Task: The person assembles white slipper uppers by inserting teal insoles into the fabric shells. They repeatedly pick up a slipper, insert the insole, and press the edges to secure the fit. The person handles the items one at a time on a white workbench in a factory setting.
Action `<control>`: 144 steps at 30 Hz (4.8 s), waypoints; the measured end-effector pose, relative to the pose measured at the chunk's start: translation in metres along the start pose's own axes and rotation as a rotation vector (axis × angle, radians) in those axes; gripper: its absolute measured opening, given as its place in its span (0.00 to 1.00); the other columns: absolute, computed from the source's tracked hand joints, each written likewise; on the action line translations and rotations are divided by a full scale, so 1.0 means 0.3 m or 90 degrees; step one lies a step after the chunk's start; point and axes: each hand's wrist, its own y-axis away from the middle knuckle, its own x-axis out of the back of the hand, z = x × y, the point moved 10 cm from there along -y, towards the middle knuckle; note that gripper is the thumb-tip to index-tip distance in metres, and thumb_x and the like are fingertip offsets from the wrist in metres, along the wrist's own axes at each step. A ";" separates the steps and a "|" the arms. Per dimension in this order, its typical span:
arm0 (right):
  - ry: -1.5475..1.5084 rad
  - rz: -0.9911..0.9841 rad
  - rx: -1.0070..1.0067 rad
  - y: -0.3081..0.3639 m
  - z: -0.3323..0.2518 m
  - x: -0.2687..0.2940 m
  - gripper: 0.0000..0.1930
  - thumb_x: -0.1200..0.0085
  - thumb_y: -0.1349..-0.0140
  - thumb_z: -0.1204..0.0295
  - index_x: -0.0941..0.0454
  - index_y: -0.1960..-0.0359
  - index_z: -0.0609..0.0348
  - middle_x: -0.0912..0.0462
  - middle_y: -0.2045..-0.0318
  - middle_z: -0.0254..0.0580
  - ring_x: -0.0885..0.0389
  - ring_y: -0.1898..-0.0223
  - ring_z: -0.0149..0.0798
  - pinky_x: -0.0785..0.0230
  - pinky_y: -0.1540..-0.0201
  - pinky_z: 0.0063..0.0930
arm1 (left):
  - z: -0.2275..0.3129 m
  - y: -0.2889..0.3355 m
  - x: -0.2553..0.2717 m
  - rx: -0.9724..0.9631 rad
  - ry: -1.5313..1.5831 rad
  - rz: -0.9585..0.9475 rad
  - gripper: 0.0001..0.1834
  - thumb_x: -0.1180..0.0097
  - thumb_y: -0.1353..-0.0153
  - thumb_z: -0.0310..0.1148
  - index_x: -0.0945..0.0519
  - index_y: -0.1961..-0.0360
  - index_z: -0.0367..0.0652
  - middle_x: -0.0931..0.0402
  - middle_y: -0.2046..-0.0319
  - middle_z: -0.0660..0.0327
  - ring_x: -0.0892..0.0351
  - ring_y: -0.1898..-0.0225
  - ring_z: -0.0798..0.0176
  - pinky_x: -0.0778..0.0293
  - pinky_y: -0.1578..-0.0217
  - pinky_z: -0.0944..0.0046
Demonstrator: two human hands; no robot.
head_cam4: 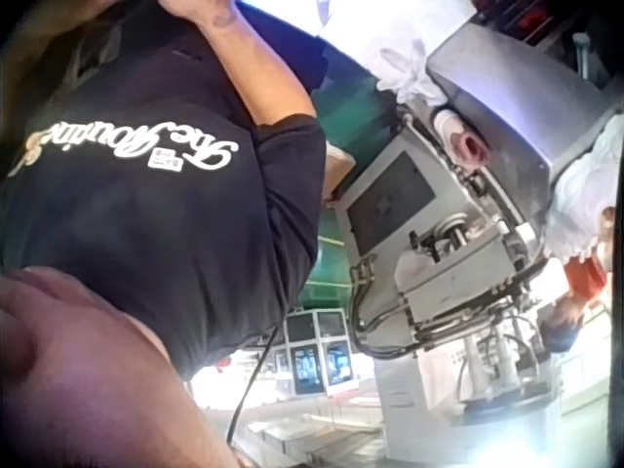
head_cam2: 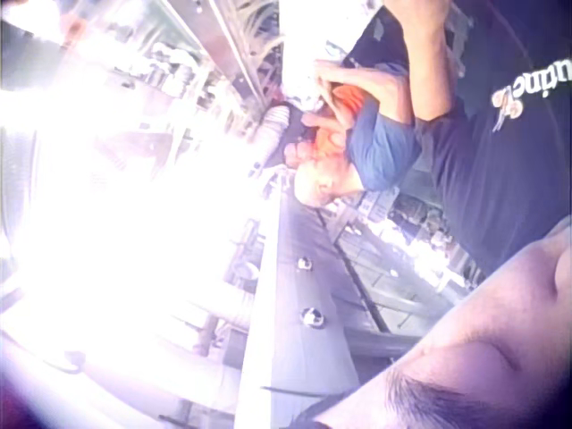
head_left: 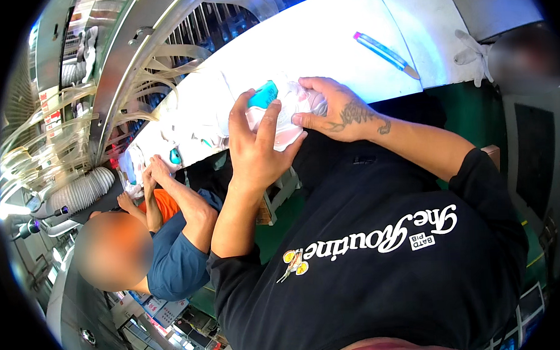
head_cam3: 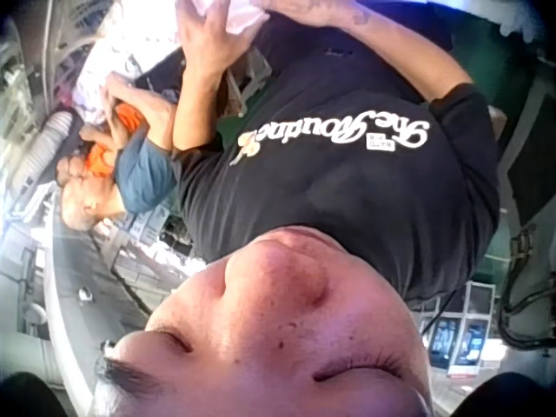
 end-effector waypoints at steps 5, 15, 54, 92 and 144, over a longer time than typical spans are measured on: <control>-0.086 -0.019 -0.004 -0.029 -0.032 0.090 0.35 0.34 0.26 0.54 0.27 0.27 0.64 0.21 0.32 0.61 0.20 0.32 0.57 0.29 0.28 0.47 | 0.054 -0.090 0.010 -0.031 0.018 0.039 0.43 0.12 0.60 0.36 0.19 0.40 0.42 0.30 0.34 0.39 0.24 0.35 0.31 0.20 0.41 0.41; 0.349 0.209 0.077 -0.034 0.081 0.446 0.24 0.42 0.22 0.59 0.21 0.32 0.61 0.18 0.39 0.57 0.17 0.40 0.52 0.25 0.34 0.47 | -0.008 -0.178 -0.367 0.023 0.295 0.027 0.69 0.09 0.60 0.42 0.42 0.19 0.40 0.34 0.26 0.42 0.31 0.26 0.37 0.31 0.27 0.44; -0.982 0.178 0.116 -0.123 0.060 0.411 0.14 0.47 0.28 0.63 0.28 0.74 0.49 0.29 0.80 0.33 0.33 0.77 0.32 0.35 0.65 0.34 | -0.041 -0.059 -0.362 -0.018 -0.051 0.123 0.52 0.11 0.64 0.40 0.18 0.32 0.50 0.27 0.27 0.46 0.17 0.43 0.39 0.18 0.44 0.45; -0.574 0.039 0.020 -0.194 0.107 0.535 0.18 0.45 0.20 0.58 0.29 0.72 0.46 0.29 0.81 0.28 0.33 0.85 0.26 0.35 0.81 0.27 | 0.044 -0.115 -0.364 -0.010 -0.071 0.085 0.50 0.12 0.65 0.51 0.18 0.37 0.51 0.31 0.28 0.42 0.25 0.35 0.35 0.29 0.40 0.39; 0.068 -0.050 -0.087 -0.067 0.016 0.138 0.59 0.21 0.44 0.49 0.52 0.21 0.56 0.27 0.34 0.62 0.25 0.30 0.56 0.28 0.30 0.47 | -0.098 -0.038 -0.302 -0.026 0.156 0.231 0.47 0.13 0.62 0.53 0.16 0.38 0.51 0.26 0.29 0.40 0.20 0.36 0.34 0.23 0.39 0.41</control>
